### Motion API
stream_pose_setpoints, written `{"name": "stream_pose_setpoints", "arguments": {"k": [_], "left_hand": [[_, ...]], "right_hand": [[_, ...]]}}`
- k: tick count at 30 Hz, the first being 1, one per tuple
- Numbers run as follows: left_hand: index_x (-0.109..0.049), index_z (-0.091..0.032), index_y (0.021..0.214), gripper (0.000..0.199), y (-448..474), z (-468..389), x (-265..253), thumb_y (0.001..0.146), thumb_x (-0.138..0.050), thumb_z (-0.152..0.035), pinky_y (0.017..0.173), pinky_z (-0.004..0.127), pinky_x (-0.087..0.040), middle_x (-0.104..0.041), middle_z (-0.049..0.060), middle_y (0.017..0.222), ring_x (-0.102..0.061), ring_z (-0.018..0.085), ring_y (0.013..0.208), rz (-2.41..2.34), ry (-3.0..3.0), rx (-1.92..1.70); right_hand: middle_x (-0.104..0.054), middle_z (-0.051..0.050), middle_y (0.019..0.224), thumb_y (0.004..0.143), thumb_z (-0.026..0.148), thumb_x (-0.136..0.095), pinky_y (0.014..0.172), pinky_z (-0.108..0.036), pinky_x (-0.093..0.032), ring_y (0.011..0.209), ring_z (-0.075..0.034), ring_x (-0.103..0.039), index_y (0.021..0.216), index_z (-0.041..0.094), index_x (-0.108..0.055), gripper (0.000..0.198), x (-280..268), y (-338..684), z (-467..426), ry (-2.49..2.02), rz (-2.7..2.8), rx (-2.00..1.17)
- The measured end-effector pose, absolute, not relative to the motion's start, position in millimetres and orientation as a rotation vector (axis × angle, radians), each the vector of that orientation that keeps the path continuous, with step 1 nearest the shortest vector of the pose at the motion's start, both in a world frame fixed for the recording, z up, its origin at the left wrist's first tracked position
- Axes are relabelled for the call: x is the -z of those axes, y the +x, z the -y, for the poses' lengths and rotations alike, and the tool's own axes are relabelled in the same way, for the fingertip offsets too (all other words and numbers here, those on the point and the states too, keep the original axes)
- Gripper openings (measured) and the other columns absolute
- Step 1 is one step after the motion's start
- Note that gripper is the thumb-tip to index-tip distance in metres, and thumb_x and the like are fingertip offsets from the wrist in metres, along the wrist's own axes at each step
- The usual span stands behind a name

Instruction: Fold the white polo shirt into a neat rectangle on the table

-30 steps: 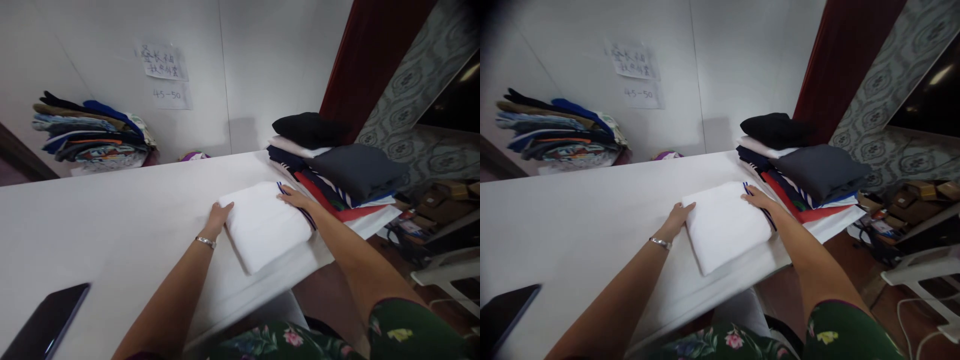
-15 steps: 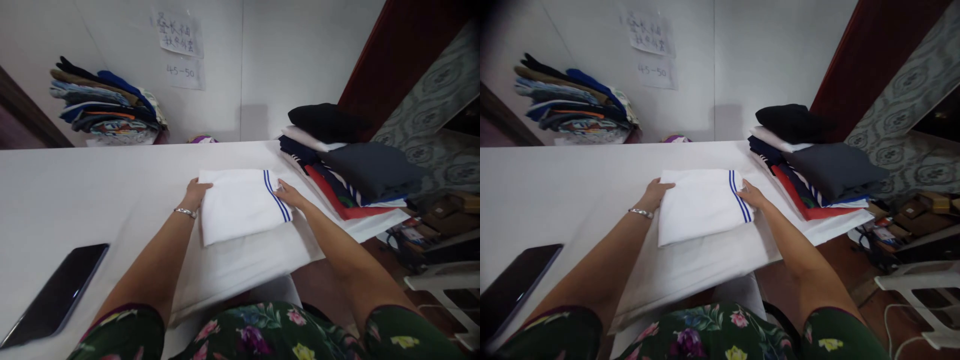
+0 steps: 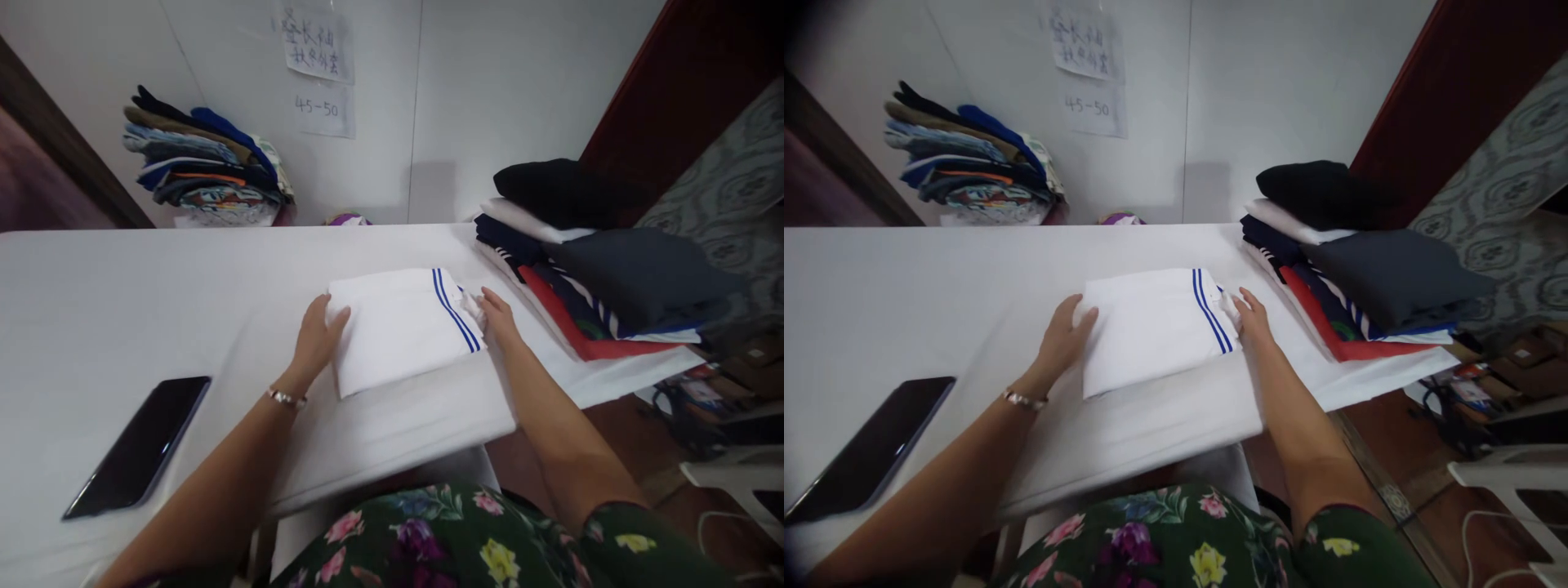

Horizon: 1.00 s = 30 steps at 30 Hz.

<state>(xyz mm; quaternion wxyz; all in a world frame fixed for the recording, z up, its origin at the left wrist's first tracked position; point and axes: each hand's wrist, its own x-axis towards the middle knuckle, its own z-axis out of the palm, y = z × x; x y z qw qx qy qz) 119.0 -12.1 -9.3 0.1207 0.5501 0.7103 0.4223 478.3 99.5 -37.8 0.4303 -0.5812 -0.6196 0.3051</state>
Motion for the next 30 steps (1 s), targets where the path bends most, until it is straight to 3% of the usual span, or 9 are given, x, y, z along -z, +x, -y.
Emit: {"name": "stream_pose_setpoints", "arguments": {"k": [3,6,10,17,21,25,30], "left_hand": [[-0.049,-0.016,0.132,0.059,134.2,55.0,13.0,0.086,-0.047,-0.054,0.113,0.044,-0.031,-0.051,0.015,0.140,-0.043,0.028,0.132,-1.924,2.024,-1.128],[-0.048,-0.023,0.134,0.065,147.5,83.1,19.6,0.078,-0.059,-0.054,0.114,0.047,-0.028,-0.049,0.012,0.143,-0.039,0.030,0.135,-1.785,2.337,-0.892],[-0.050,-0.026,0.133,0.061,153.6,91.3,24.4,0.072,-0.061,-0.031,0.115,0.051,-0.025,-0.044,0.009,0.148,-0.034,0.031,0.139,-1.798,2.478,-0.620],[-0.051,-0.023,0.134,0.062,145.1,85.6,27.8,0.072,-0.051,-0.016,0.113,0.046,-0.032,-0.045,0.007,0.147,-0.034,0.026,0.140,-1.824,2.504,-0.587],[-0.050,-0.020,0.137,0.072,145.2,85.5,38.4,0.069,-0.038,0.000,0.107,0.044,-0.041,-0.043,0.007,0.148,-0.031,0.024,0.141,-1.805,2.528,-0.485],[-0.051,-0.015,0.136,0.069,147.2,86.3,45.7,0.073,-0.031,0.005,0.103,0.039,-0.045,-0.043,0.009,0.148,-0.030,0.024,0.141,-1.842,2.594,-0.433],[-0.050,-0.015,0.136,0.070,148.9,88.2,48.6,0.074,-0.030,0.008,0.103,0.034,-0.045,-0.044,0.006,0.148,-0.032,0.023,0.140,-1.899,2.676,-0.385]], "right_hand": [[-0.050,-0.008,0.143,0.091,0.046,-0.046,0.110,-0.044,-0.036,0.132,-0.025,-0.045,0.139,0.024,-0.049,0.053,29.4,493.0,-63.1,-1.288,1.774,-0.591],[-0.045,-0.005,0.147,0.084,0.044,-0.058,0.113,-0.046,-0.029,0.139,-0.027,-0.035,0.137,0.027,-0.051,0.056,31.0,497.3,-28.1,-1.108,2.171,-0.481],[-0.035,-0.006,0.154,0.083,0.032,-0.059,0.114,-0.049,-0.024,0.145,-0.027,-0.023,0.138,0.026,-0.050,0.056,38.9,491.8,-14.4,-1.045,2.432,-0.305],[-0.043,0.000,0.149,0.077,0.002,-0.043,0.112,-0.048,-0.024,0.141,-0.023,-0.032,0.136,0.031,-0.052,0.066,39.5,489.3,-31.8,-1.315,2.452,-0.088],[-0.043,-0.001,0.149,0.072,-0.002,-0.043,0.108,-0.046,-0.033,0.139,-0.025,-0.035,0.134,0.030,-0.055,0.071,46.9,492.7,-34.9,-1.379,2.502,-0.109],[-0.042,-0.003,0.150,0.072,-0.004,-0.041,0.106,-0.047,-0.035,0.140,-0.026,-0.035,0.137,0.027,-0.052,0.072,51.7,494.3,-32.4,-1.380,2.543,-0.059],[-0.035,-0.010,0.154,0.071,-0.004,-0.041,0.112,-0.059,-0.020,0.144,-0.031,-0.024,0.140,0.021,-0.047,0.073,35.0,480.3,-11.9,-1.404,2.567,0.138]]}}
